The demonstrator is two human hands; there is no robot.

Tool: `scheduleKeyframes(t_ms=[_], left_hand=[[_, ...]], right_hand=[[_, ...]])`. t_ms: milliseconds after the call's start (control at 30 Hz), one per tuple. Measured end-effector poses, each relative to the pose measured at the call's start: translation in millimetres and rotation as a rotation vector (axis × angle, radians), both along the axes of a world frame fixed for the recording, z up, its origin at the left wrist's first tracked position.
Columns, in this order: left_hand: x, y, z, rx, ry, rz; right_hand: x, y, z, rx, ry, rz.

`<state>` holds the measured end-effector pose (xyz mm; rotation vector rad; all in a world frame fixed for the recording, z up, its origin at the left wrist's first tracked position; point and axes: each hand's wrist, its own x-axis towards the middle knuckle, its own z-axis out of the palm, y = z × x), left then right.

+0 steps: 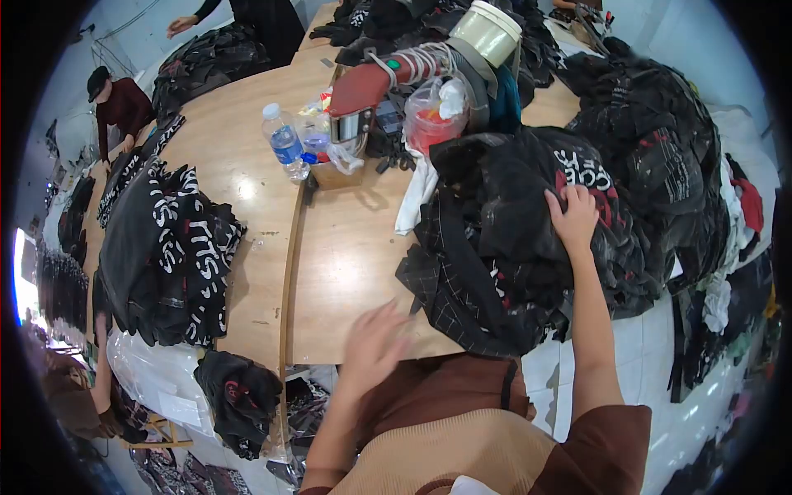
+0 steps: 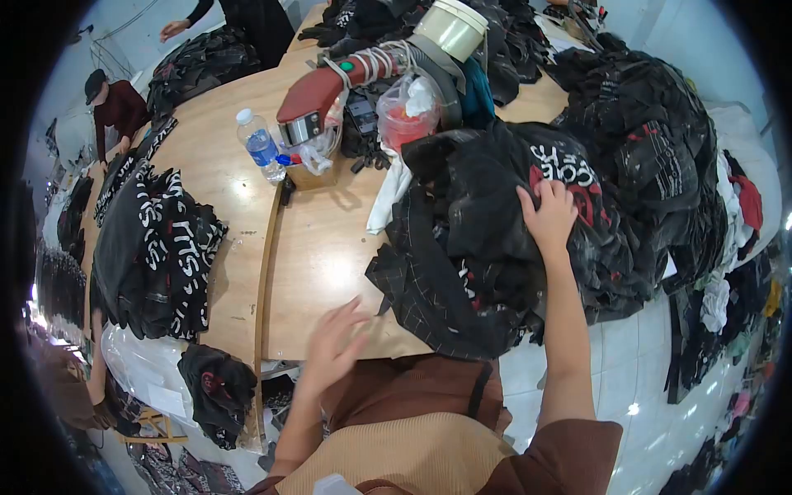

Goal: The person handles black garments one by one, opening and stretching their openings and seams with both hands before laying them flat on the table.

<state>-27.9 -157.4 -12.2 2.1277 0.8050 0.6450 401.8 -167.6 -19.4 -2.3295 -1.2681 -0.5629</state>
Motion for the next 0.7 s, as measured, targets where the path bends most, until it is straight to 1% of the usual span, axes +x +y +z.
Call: scheduleKeyframes(t_ms=[33,67,100,133,167,233,267,300,367,433,500,567,633,667,700], left_hand=[[27.2,-3.0,-4.3,0.098,0.07,-0.072],[58.7,-14.5,-10.3,0.188,0.137,-0.142],[81.7,-29.7,-20.6,0.201,0.303,-0.241],[103.3,-36.7,-41.5,0.279,0.264,-0.301],[120.1,-36.8,-53.3,0.33,0.281,-0.29],[133.7,-28.7,-71.9,0.453,0.252,-0.164],[129.4,-23.2,-71.8,0.496,0.12,-0.081],[117.1,-17.4,-72.5,0.392,0.103,-0.078],[89.1,-3.7,-72.2,0.117,-0.042,0.072],[59.2,7.9,-66.1,-0.016,-0.153,0.268],[33.2,11.8,-59.3,-0.449,-0.318,0.55],[13.6,25.3,-17.2,-0.5,-0.987,0.837],[-71.7,48.4,-41.7,-0.279,-1.196,1.043],[-83.4,46.5,-34.3,-0.265,-1.12,0.965],[-94.7,43.7,-24.3,-0.25,-1.043,0.884]], right_hand=[[1.2,3.7,-3.1,0.003,-0.05,-0.014],[0.7,8.1,-5.7,0.077,-0.164,0.013],[2.6,10.7,-7.6,0.094,-0.132,0.01],[2.5,13.2,-7.8,0.087,-0.086,-0.028],[3.1,14.8,-6.7,0.087,-0.046,-0.067],[8.4,11.8,-5.8,0.155,0.036,-0.038],[11.3,10.2,-2.7,0.186,0.08,-0.021],[15.3,7.8,0.8,0.188,0.124,-0.012],[15.6,3.5,9.5,0.189,0.235,0.008],[17.8,2.8,8.6,0.19,0.267,0.018],[11.8,7.2,5.3,0.208,0.222,-0.004],[9.8,11.0,-3.1,0.235,0.116,0.011],[9.3,11.0,-7.8,0.243,0.101,-0.001],[8.5,11.8,-9.7,0.297,0.081,0.015],[6.3,12.0,-10.5,0.294,0.097,-0.005]])
